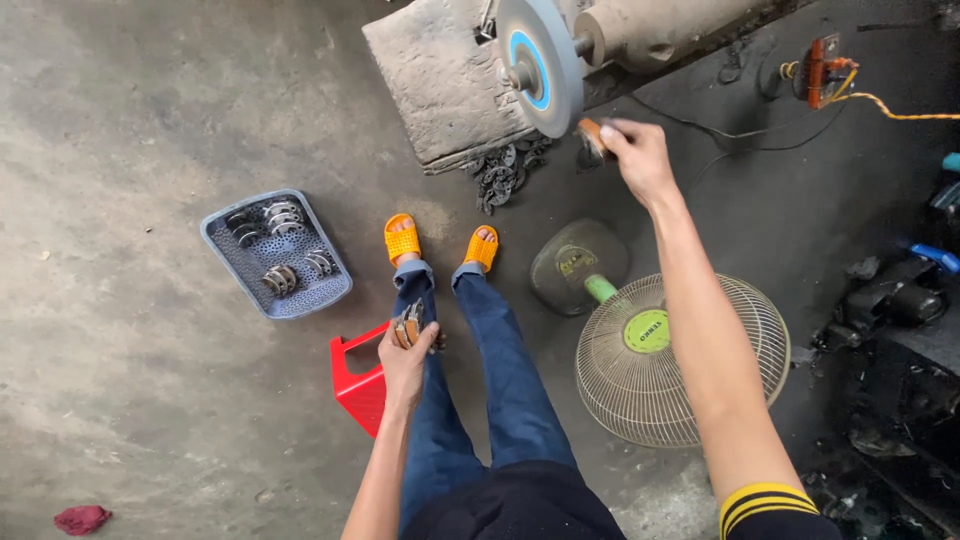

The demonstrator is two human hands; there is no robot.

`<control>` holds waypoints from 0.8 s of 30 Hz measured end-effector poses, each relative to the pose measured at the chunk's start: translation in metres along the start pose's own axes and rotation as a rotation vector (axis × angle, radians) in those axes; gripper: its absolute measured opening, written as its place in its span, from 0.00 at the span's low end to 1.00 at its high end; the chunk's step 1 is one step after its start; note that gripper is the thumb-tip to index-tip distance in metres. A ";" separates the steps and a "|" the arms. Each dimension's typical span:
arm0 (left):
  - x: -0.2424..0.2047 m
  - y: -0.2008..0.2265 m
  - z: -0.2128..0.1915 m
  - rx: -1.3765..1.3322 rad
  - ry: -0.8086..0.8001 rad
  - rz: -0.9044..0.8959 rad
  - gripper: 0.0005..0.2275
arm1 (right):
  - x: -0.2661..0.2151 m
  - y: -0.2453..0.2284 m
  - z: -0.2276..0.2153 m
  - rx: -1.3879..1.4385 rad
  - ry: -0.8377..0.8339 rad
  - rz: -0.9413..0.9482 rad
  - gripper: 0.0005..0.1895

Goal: The person grinds small metal parts against a bench grinder wheel. They hold the parts by hand, rotate them to grind different edges, and occasionally inspect them. The person also moves a fan slightly to the side during the task.

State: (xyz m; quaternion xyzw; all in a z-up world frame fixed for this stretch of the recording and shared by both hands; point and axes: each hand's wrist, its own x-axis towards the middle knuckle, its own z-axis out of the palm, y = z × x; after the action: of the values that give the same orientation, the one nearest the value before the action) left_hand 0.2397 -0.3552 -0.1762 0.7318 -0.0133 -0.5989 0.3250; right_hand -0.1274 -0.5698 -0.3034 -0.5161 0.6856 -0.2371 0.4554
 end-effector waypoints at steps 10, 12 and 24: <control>0.004 0.024 -0.023 0.021 0.010 -0.115 0.15 | 0.012 -0.108 0.041 -0.165 -0.105 0.129 0.21; 0.003 0.028 -0.027 0.013 0.018 -0.165 0.17 | 0.009 -0.106 0.039 -0.090 -0.096 0.093 0.10; -0.007 0.020 -0.015 -0.074 0.016 0.025 0.14 | -0.017 -0.110 0.019 -0.052 -0.089 0.068 0.07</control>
State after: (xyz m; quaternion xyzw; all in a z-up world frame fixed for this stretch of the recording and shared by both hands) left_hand 0.2585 -0.3615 -0.1594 0.7239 0.0024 -0.5891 0.3591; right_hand -0.0556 -0.5904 -0.2186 -0.5142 0.6877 -0.1804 0.4798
